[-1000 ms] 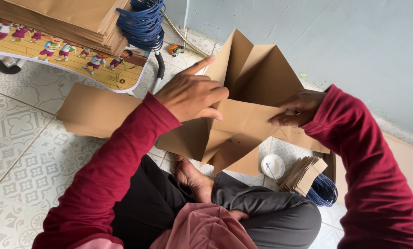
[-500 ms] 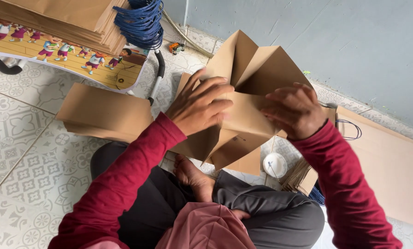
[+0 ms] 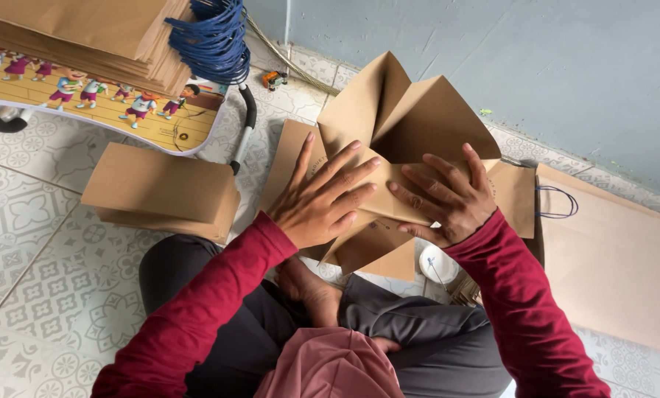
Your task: The person sits on the floor and folds flat paper bags into their final shape. They smooth the creases, fold the side panels, and assemble the bottom to create a standing bag.
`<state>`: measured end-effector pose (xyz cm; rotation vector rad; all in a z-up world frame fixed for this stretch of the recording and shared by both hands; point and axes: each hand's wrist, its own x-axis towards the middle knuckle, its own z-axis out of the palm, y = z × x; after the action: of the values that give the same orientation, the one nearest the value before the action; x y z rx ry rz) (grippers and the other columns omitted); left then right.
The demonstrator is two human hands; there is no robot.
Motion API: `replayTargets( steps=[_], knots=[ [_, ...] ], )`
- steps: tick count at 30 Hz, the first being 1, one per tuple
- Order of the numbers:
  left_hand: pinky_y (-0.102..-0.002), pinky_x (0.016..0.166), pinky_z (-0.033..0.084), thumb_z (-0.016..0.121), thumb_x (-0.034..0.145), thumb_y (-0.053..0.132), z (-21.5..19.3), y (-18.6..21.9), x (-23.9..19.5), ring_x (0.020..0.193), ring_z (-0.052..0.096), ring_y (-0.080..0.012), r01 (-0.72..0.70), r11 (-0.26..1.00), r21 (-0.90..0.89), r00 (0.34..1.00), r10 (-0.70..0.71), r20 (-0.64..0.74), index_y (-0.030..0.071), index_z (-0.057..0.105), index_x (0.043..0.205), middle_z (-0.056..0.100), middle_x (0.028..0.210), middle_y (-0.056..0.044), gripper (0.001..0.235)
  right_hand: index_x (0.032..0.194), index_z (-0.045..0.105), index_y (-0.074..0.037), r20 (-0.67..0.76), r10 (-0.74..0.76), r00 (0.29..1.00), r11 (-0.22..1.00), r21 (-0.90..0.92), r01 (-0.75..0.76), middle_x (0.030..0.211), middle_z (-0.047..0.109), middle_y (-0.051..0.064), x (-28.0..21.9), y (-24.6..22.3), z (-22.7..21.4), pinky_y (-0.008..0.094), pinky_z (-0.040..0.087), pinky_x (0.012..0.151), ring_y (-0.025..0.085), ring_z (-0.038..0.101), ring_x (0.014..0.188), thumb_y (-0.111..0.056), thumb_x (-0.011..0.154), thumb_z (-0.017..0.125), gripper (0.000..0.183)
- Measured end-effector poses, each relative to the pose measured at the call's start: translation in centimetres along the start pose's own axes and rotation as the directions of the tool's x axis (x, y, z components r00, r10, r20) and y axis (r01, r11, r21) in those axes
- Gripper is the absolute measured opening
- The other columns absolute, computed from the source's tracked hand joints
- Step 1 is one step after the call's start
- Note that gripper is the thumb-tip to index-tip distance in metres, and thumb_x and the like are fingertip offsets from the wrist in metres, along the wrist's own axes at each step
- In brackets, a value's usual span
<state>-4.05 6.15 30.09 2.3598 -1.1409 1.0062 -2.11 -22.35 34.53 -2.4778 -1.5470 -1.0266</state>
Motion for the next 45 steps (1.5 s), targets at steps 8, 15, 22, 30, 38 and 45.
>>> replayTargets(
  steps=[8,15,22,30,38,45],
  knots=[
    [-0.079,0.115,0.018,0.073,0.082,0.010,0.3,-0.8,1.0,0.150,0.038,-0.0282,-0.034,0.998,0.051,0.999,0.036,-0.039,0.017,0.073,0.113,0.050,0.156,-0.003,0.032,0.123,0.076,-0.026,-0.046,-0.062,0.997,0.997,0.034,0.063,0.118,0.074,0.007,0.1,0.8,0.8,0.067,0.017,0.119,0.035,0.064,0.121,-0.056,0.097,0.058,0.043],
    [-0.079,0.115,0.019,0.082,0.082,0.009,-0.8,-1.6,2.2,0.150,0.039,-0.0272,-0.045,0.998,0.051,0.997,0.048,-0.055,0.017,0.073,0.096,0.050,0.157,-0.002,0.019,0.115,0.078,-0.025,-0.040,-0.104,0.994,0.994,0.025,0.105,0.117,0.075,0.007,1.2,1.4,0.7,0.069,0.025,0.118,0.037,0.065,0.124,-0.049,0.098,0.059,0.035],
    [-0.051,0.099,0.052,0.084,0.083,0.019,2.7,-1.8,-0.5,0.127,0.059,-0.0315,0.126,0.967,-0.221,0.974,-0.163,-0.159,0.020,0.071,0.088,0.056,0.137,-0.004,0.014,0.113,0.079,-0.024,-0.064,-0.117,0.991,0.991,0.059,0.121,0.113,0.076,0.007,1.0,1.0,1.5,0.068,0.021,0.119,0.035,0.066,0.123,-0.042,0.100,0.059,0.030],
    [-0.052,0.113,0.037,0.081,0.088,0.028,0.9,-1.7,1.0,0.127,0.058,-0.0227,0.045,0.995,-0.083,0.950,-0.069,-0.305,0.019,0.067,0.081,0.065,0.129,0.002,0.018,0.101,0.080,-0.021,-0.060,-0.045,0.997,0.989,0.139,0.053,0.101,0.077,-0.001,0.7,0.5,1.1,0.066,0.009,0.124,0.024,0.069,0.115,-0.036,0.101,0.063,0.023],
    [-0.069,0.117,0.026,0.081,0.089,0.023,0.6,-1.2,1.2,0.128,0.058,-0.0223,-0.050,0.994,-0.094,0.942,0.016,-0.335,0.017,0.067,0.082,0.067,0.127,0.002,0.017,0.087,0.076,-0.016,-0.213,0.047,0.976,0.990,0.138,-0.017,0.080,0.069,-0.002,3.8,-3.8,2.1,0.066,0.025,0.118,0.017,0.067,0.082,-0.028,0.100,0.066,0.021],
    [-0.075,0.116,0.015,0.088,0.085,0.023,-1.0,-3.5,0.3,0.129,0.056,-0.0259,-0.065,0.995,-0.071,0.931,0.034,-0.365,0.017,0.069,0.080,0.068,0.125,0.000,0.020,0.086,0.076,-0.019,-0.170,-0.016,0.985,1.000,-0.004,0.015,0.090,0.072,0.001,2.1,-2.2,-0.8,0.072,0.024,0.117,0.025,0.066,0.100,-0.037,0.103,0.059,0.030]
  ],
)
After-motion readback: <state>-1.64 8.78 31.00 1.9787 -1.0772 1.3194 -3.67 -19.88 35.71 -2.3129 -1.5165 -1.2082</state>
